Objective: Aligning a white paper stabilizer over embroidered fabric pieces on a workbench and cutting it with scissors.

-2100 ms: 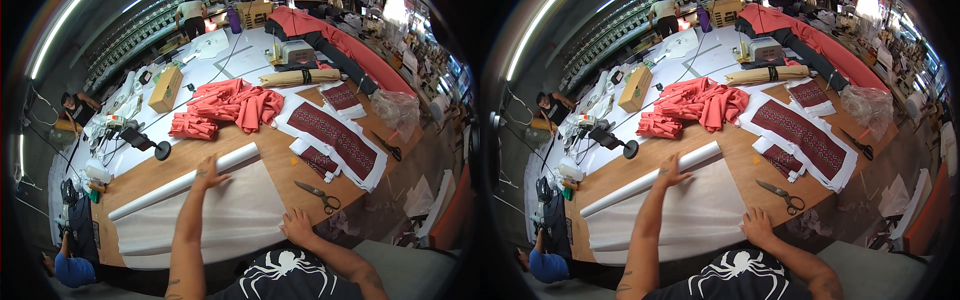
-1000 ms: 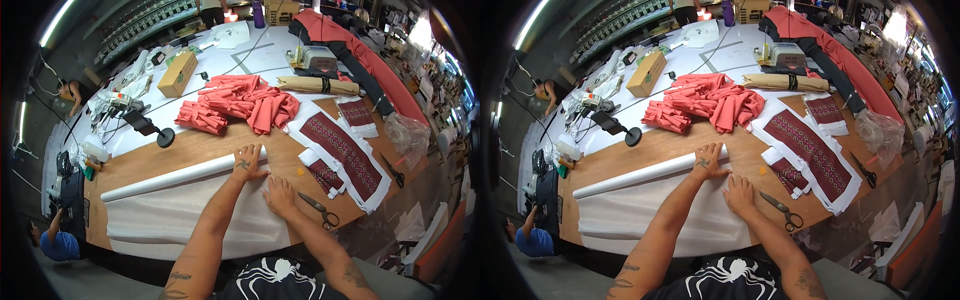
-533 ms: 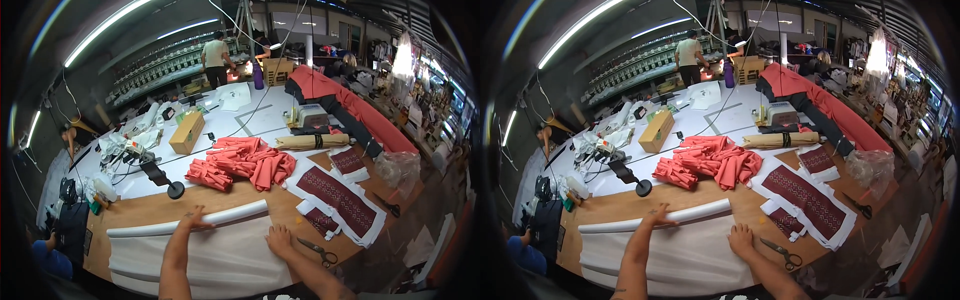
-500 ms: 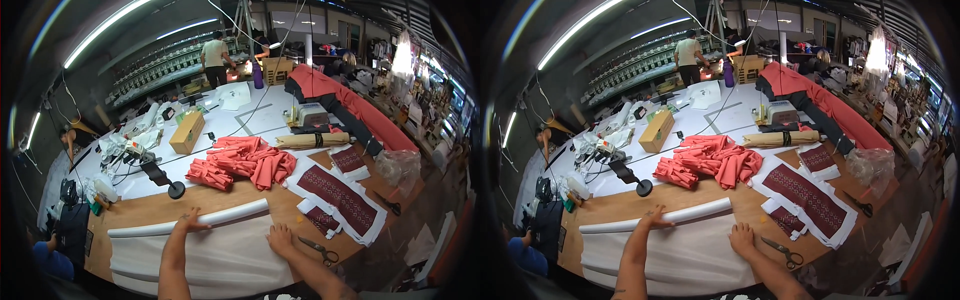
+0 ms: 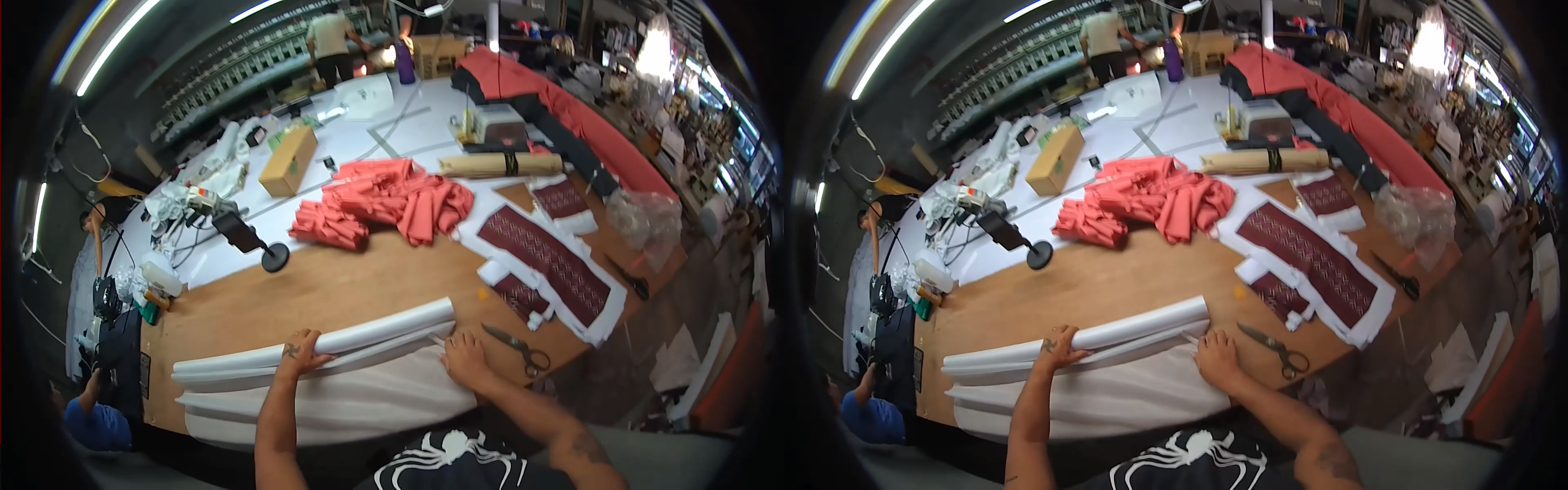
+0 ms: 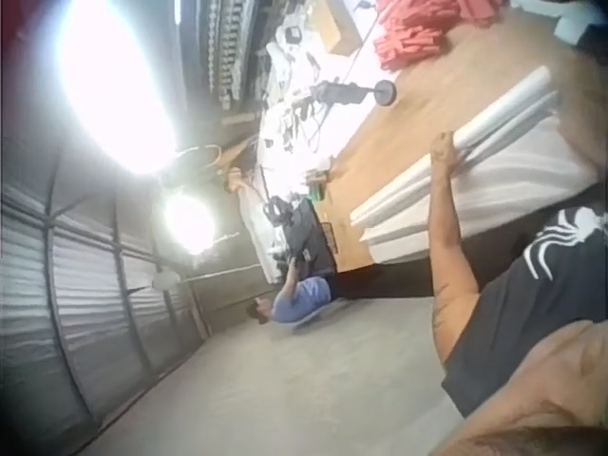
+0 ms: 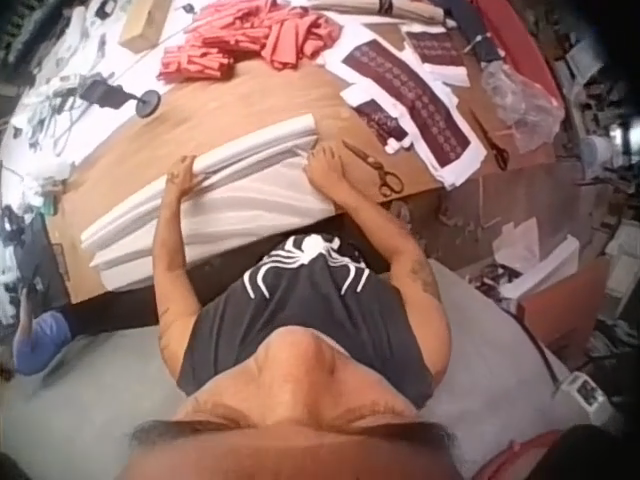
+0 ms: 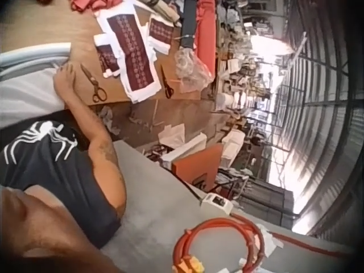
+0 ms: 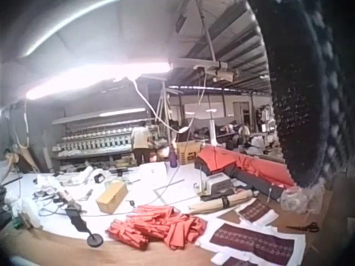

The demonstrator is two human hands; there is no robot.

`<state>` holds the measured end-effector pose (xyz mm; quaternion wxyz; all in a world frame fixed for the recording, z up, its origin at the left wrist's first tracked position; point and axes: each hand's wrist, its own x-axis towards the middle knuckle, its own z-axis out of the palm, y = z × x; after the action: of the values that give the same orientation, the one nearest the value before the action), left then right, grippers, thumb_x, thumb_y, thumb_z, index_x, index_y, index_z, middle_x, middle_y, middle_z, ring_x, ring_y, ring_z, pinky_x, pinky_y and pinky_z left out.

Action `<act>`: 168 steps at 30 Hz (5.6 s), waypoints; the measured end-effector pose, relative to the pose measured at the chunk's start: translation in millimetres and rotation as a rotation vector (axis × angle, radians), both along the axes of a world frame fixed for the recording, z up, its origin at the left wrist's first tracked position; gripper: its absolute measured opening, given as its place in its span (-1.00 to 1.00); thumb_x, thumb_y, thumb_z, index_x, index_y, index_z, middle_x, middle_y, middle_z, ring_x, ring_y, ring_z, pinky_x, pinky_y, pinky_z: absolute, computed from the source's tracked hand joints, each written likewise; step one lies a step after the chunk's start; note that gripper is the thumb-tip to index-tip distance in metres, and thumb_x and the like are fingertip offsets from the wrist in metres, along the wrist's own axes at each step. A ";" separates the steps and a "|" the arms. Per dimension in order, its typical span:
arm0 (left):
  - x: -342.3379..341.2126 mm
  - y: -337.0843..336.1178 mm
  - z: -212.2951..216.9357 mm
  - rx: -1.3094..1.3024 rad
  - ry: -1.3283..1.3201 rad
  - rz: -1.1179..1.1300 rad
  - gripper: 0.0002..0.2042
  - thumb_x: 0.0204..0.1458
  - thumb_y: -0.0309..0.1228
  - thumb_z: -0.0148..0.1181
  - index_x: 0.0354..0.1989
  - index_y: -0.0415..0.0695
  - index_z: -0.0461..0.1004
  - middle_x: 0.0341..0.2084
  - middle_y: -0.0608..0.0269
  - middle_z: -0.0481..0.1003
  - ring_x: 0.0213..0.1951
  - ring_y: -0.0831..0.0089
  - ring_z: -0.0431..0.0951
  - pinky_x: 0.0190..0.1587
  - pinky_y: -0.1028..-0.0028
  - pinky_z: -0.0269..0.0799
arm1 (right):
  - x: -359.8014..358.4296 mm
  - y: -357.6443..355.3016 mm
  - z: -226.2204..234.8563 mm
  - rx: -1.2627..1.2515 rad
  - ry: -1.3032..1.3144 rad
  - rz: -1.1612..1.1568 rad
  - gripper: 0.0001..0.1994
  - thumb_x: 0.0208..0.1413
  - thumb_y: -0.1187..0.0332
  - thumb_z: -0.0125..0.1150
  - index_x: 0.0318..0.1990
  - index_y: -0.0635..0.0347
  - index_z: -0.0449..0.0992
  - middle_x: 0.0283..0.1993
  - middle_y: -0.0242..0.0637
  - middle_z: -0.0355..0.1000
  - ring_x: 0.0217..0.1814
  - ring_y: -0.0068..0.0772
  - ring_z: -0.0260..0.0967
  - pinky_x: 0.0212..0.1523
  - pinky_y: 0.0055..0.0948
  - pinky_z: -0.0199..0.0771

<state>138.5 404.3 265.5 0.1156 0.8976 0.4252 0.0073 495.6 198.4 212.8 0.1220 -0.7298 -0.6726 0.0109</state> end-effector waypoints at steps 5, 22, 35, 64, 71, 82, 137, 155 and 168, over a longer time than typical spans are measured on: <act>5.3 -47.2 1.2 0.010 -0.022 -0.044 -0.40 -0.20 0.09 0.42 -0.15 -0.18 0.52 -0.26 -0.05 0.52 -0.15 -0.03 0.52 -0.07 0.12 0.42 | -4.2 -57.0 14.1 -0.017 0.055 0.010 -0.58 0.06 0.09 0.24 -0.07 0.26 0.49 -0.03 -0.08 0.33 0.10 -0.05 0.22 0.01 -0.11 0.26; 20.7 58.1 8.3 -0.075 -0.076 0.050 -0.41 -0.03 0.03 0.31 0.03 -0.21 0.45 -0.03 -0.08 0.47 0.05 -0.01 0.43 0.07 0.14 0.35 | -5.2 -70.8 20.9 -0.089 -0.012 -0.015 -0.59 0.11 0.06 0.20 -0.09 0.25 0.54 0.01 0.00 0.35 0.17 0.02 0.19 0.12 -0.03 0.19; 21.9 36.9 5.3 -0.149 -0.060 -0.060 -0.42 -0.09 -0.07 0.37 0.02 -0.22 0.43 -0.08 -0.11 0.49 0.02 -0.05 0.44 0.08 0.14 0.35 | -7.6 -67.6 18.3 -0.063 0.043 -0.043 -0.70 0.02 0.20 0.27 -0.15 0.19 0.53 -0.14 -0.14 0.35 -0.02 -0.09 0.26 -0.03 -0.15 0.28; 65.8 75.7 -8.9 0.054 -0.016 0.062 -0.41 0.01 0.11 0.22 0.02 -0.16 0.47 -0.14 -0.02 0.52 -0.01 0.03 0.46 0.09 0.14 0.30 | 15.2 -61.3 -0.3 0.252 -0.010 0.066 -0.95 -0.13 0.42 0.10 -0.54 0.11 0.36 -0.45 -0.25 0.30 -0.35 -0.19 0.29 -0.27 -0.23 0.26; 87.4 81.6 -11.7 -0.007 -0.086 -0.004 -0.39 0.00 0.09 0.24 0.06 -0.16 0.42 -0.06 -0.08 0.47 0.02 -0.01 0.45 0.06 0.11 0.36 | 1.3 -66.2 14.8 0.006 -0.122 -0.010 -0.74 -0.05 0.22 0.27 -0.30 0.22 0.54 -0.29 -0.18 0.38 -0.15 -0.15 0.30 -0.12 -0.18 0.27; 271.3 50.9 -54.1 0.283 -0.293 -0.274 -0.29 -0.04 -0.03 0.30 0.23 -0.18 0.25 0.07 0.00 0.38 0.06 0.04 0.42 0.20 0.14 0.16 | 8.2 -71.0 22.3 -0.056 -0.042 -0.013 -0.62 -0.04 0.14 0.31 -0.18 0.27 0.54 -0.22 -0.17 0.38 -0.10 -0.13 0.29 -0.04 -0.16 0.25; 275.5 59.9 -46.0 0.201 -0.231 -0.207 -0.26 -0.10 0.12 0.28 0.17 -0.10 0.29 -0.09 0.02 0.44 -0.01 0.09 0.46 0.03 0.15 0.31 | 32.5 111.4 -21.4 0.093 0.017 -0.098 -0.50 0.14 0.18 0.17 0.17 0.26 0.38 -0.03 -0.09 0.34 0.00 -0.03 0.27 -0.03 -0.09 0.30; 77.9 21.2 -22.0 0.097 -0.106 -0.133 -0.39 -0.15 0.09 0.37 -0.07 -0.17 0.48 -0.20 -0.08 0.54 -0.14 -0.03 0.55 -0.06 0.13 0.43 | 23.2 58.2 -28.3 -0.009 -0.124 -0.090 -0.73 0.10 0.19 0.18 -0.19 0.20 0.51 -0.16 -0.18 0.38 -0.05 -0.14 0.28 -0.04 -0.18 0.28; 68.1 -58.7 -4.7 -0.031 -0.083 -0.179 -0.39 -0.13 0.06 0.38 -0.06 -0.20 0.49 -0.23 -0.12 0.53 -0.18 -0.09 0.55 -0.07 0.12 0.45 | 4.9 -49.9 -6.0 -0.017 -0.074 -0.069 -0.50 0.05 0.14 0.26 0.01 0.40 0.47 -0.14 -0.07 0.42 -0.04 -0.08 0.30 -0.10 -0.19 0.36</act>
<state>206.6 345.6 260.8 0.1473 0.9290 0.3383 0.0273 500.5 148.5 206.8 0.0913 -0.7535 -0.6510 -0.0146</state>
